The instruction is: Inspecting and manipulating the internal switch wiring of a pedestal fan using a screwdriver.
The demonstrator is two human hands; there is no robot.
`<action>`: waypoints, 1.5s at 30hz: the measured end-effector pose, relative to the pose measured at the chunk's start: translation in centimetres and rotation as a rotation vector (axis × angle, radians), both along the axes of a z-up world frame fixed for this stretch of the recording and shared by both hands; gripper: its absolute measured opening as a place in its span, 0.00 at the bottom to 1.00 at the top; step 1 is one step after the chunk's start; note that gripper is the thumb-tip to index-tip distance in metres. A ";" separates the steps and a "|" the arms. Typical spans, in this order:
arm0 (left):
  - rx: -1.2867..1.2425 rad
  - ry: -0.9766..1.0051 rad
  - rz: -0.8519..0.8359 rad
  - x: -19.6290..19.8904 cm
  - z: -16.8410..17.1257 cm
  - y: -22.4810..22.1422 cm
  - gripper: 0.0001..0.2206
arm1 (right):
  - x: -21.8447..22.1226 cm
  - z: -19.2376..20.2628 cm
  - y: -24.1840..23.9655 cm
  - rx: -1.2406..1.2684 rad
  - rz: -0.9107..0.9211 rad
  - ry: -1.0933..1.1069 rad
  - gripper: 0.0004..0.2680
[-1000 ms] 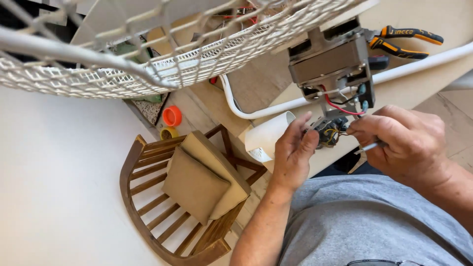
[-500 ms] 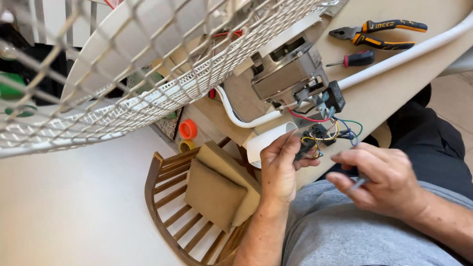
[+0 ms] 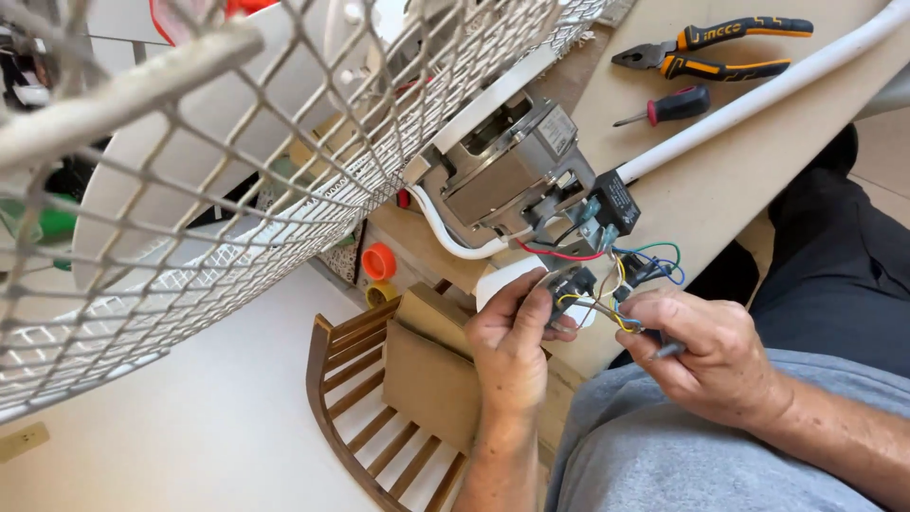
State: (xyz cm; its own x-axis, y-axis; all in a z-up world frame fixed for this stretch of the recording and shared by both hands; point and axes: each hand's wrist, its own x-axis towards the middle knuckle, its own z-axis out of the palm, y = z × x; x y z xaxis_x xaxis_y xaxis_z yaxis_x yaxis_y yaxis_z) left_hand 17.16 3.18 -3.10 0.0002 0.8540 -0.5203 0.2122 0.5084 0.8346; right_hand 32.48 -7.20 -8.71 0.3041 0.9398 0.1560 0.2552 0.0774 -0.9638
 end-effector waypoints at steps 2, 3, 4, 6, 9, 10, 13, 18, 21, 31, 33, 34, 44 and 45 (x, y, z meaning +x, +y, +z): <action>0.051 0.034 -0.030 0.0 0.5 0.1 0.16 | 0.2 -0.1 0.0 -0.001 0.004 0.036 0.06; 0.104 0.063 -0.056 0.1 0.7 0.1 0.16 | 0.2 -0.1 0.0 0.001 0.013 0.068 0.05; 0.103 0.063 -0.061 0.2 1.0 0.2 0.16 | 0.4 0.1 0.1 0.000 0.008 0.068 0.05; 0.075 0.070 -0.056 0.4 1.6 0.4 0.17 | 0.6 0.6 0.3 0.022 0.006 0.126 0.05; 0.131 0.064 -0.080 0.4 1.6 0.3 0.18 | 0.7 0.5 0.1 0.007 -0.023 0.123 0.04; 0.129 0.063 -0.083 0.5 1.6 0.3 0.18 | 0.7 0.2 0.0 0.005 -0.026 0.123 0.04; 0.185 0.103 -0.112 0.6 1.6 0.3 0.20 | 0.7 -0.5 -0.2 -0.012 -0.025 0.135 0.03; 0.162 0.133 -0.063 0.7 1.3 0.1 0.19 | 0.6 -1.5 -0.6 -0.187 0.025 0.352 0.10; 0.134 0.116 -0.065 0.7 1.1 -0.2 0.19 | 0.8 -1.3 -0.5 -0.177 0.053 0.400 0.08; 0.008 -0.052 -0.056 0.3 -0.2 -2.2 0.10 | 1.6 -1.7 -1.4 -0.488 -0.099 0.438 0.05; -0.069 -0.171 -0.016 0.4 -0.3 -2.6 0.13 | 1.7 -1.9 -1.5 -0.513 -0.095 0.459 0.04; -0.071 -0.169 -0.016 0.5 -0.5 -2.6 0.13 | 1.7 -2.1 -1.7 -0.514 -0.095 0.461 0.04; -0.225 -0.219 -0.090 1.5 0.2 -2.0 0.33 | 2.0 -2.8 -2.2 -0.428 -0.070 0.621 0.05; -0.274 -0.266 -0.132 1.5 0.4 -2.0 0.34 | 2.0 -2.8 -2.2 -0.420 -0.088 0.665 0.06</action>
State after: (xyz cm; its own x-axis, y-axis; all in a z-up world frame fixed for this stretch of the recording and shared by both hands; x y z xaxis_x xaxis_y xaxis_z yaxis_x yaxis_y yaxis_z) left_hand 18.63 1.17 -2.66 0.2660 0.6673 -0.6957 0.0849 0.7027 0.7064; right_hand 34.45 -9.44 -11.51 0.2851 0.8480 -0.4469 -0.3962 -0.3203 -0.8605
